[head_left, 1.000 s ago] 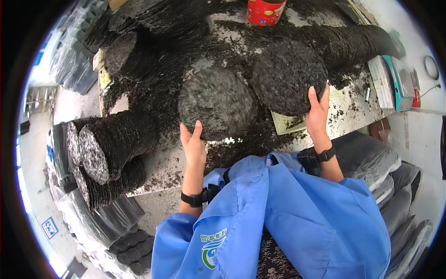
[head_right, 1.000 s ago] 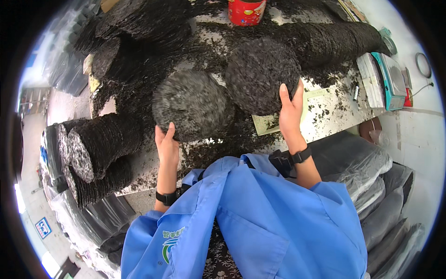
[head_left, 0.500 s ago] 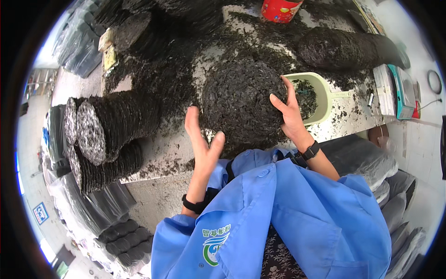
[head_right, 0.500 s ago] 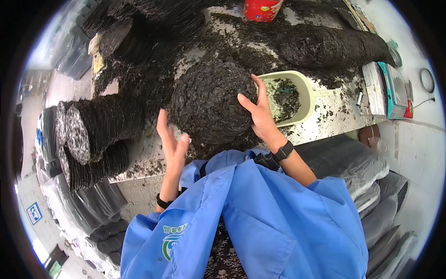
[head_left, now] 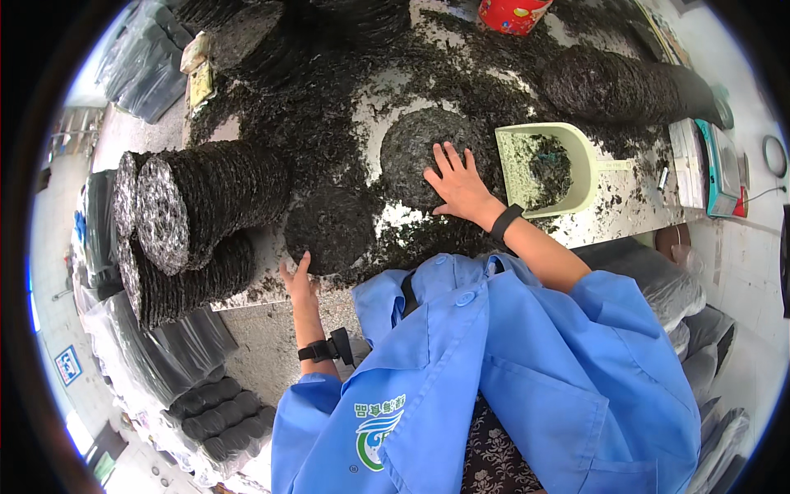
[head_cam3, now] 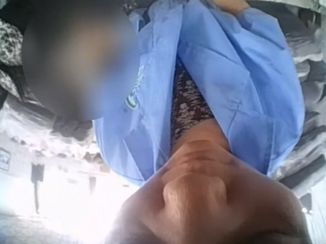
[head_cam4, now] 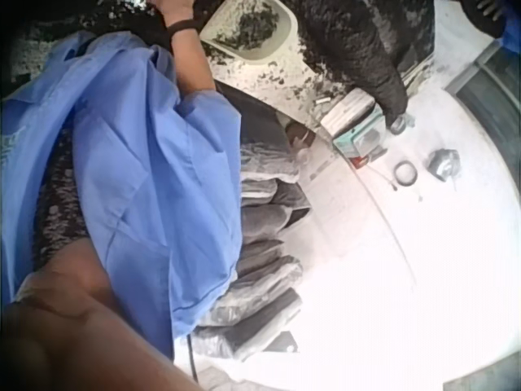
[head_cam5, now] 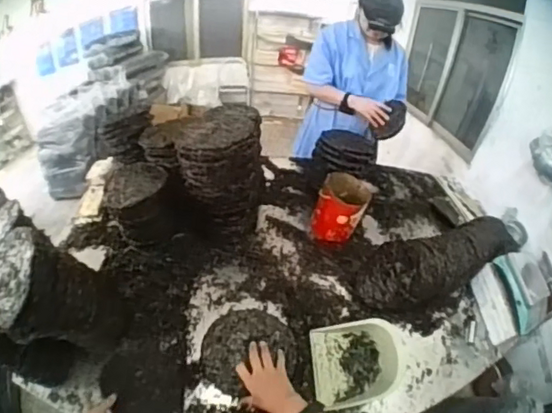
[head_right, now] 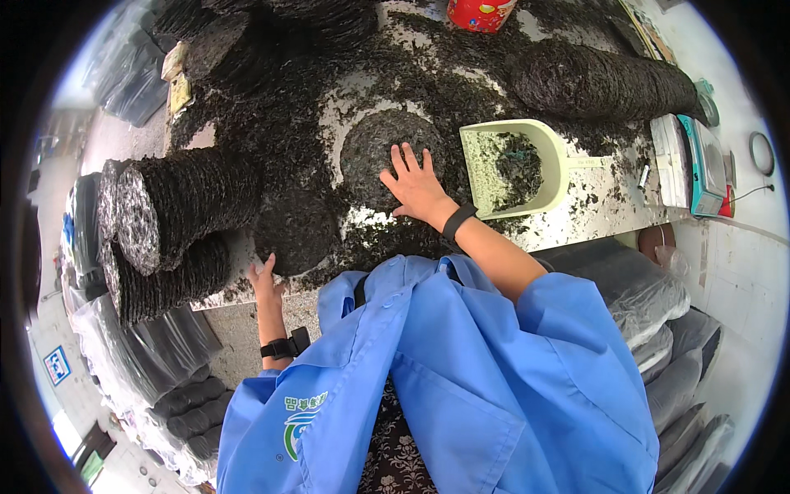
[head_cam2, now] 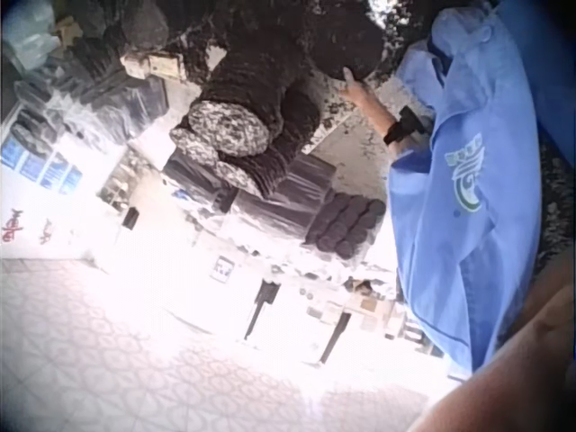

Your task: The person repeatedly picks up individual sheets of dark, dried seaweed from a large pile on a table and stacks them into neat, cylindrical bundles. The person uses both hands to align the sheets and occasionally brushes off loose debris. The process is repetitive, focusing on building up the height of the stacks.

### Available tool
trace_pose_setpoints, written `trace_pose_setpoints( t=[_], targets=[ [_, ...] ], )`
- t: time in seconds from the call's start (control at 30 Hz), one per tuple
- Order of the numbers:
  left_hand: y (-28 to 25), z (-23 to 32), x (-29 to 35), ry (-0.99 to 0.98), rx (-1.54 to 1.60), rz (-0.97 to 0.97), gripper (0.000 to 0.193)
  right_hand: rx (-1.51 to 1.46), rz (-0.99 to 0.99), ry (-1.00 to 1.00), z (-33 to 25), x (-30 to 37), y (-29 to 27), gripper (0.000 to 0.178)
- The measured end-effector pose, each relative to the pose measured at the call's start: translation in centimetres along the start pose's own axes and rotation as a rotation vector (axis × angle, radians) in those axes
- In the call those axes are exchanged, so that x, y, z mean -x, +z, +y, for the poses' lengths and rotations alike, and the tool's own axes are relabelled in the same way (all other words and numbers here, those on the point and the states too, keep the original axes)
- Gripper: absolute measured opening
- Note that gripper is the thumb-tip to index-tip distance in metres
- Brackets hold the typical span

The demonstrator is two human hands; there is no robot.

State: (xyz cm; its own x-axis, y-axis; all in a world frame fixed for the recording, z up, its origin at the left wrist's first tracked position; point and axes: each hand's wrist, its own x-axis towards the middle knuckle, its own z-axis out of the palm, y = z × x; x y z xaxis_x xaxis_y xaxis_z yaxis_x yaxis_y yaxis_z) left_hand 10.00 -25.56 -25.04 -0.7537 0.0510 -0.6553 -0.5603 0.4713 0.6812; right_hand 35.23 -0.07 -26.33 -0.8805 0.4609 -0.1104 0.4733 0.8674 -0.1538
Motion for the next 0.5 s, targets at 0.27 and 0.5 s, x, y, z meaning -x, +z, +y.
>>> trace_pose_setpoints(
  t=[0.27, 0.5],
  targets=[
    [4.1, 0.5, -1.0, 0.704, -0.230, -0.048, 0.067, -0.217, 0.235, -0.147, 2.8, 1.1, -3.6, 0.049],
    [11.9, 6.9, 12.1, 0.243, 0.343, -1.210, 0.066, -0.364, 0.523, -0.119, 1.1, 5.0, -9.7, 0.049]
  ],
)
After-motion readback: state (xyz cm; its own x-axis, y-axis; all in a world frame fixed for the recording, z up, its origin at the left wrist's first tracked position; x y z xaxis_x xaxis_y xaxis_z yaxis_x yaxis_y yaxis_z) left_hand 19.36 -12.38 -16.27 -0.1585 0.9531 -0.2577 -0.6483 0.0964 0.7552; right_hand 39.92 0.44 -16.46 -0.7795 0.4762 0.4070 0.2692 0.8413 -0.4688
